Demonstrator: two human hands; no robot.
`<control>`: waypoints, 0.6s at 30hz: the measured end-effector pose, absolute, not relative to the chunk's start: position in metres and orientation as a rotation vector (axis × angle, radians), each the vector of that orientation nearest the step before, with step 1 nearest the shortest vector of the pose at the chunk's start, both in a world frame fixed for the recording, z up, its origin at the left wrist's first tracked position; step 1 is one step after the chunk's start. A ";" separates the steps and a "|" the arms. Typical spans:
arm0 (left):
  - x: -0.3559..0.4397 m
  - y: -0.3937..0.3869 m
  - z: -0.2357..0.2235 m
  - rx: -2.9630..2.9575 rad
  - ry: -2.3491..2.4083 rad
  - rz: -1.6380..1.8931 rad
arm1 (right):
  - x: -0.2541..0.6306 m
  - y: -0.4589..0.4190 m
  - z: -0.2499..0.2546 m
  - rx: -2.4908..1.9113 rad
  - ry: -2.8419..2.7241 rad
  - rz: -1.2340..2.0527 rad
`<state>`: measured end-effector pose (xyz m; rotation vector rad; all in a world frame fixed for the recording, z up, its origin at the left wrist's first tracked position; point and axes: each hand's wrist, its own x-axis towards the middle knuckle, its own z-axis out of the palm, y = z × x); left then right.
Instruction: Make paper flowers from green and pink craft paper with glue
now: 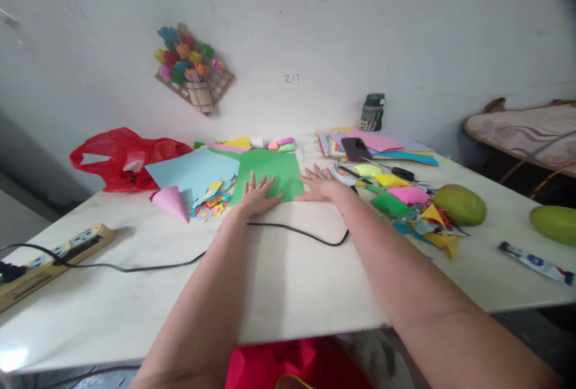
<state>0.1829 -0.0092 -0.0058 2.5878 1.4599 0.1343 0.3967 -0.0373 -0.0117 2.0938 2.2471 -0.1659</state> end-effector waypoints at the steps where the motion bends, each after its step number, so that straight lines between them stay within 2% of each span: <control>1: 0.183 -0.009 -0.007 2.599 1.461 0.123 | 0.400 -0.036 -0.013 2.094 2.247 -0.159; 13: 0.190 -0.005 -0.013 2.589 1.559 0.082 | 0.376 -0.043 0.005 2.139 2.268 -0.060; 18: 0.190 -0.003 -0.016 2.592 1.554 0.093 | 0.365 -0.043 0.003 2.132 2.157 -0.116</control>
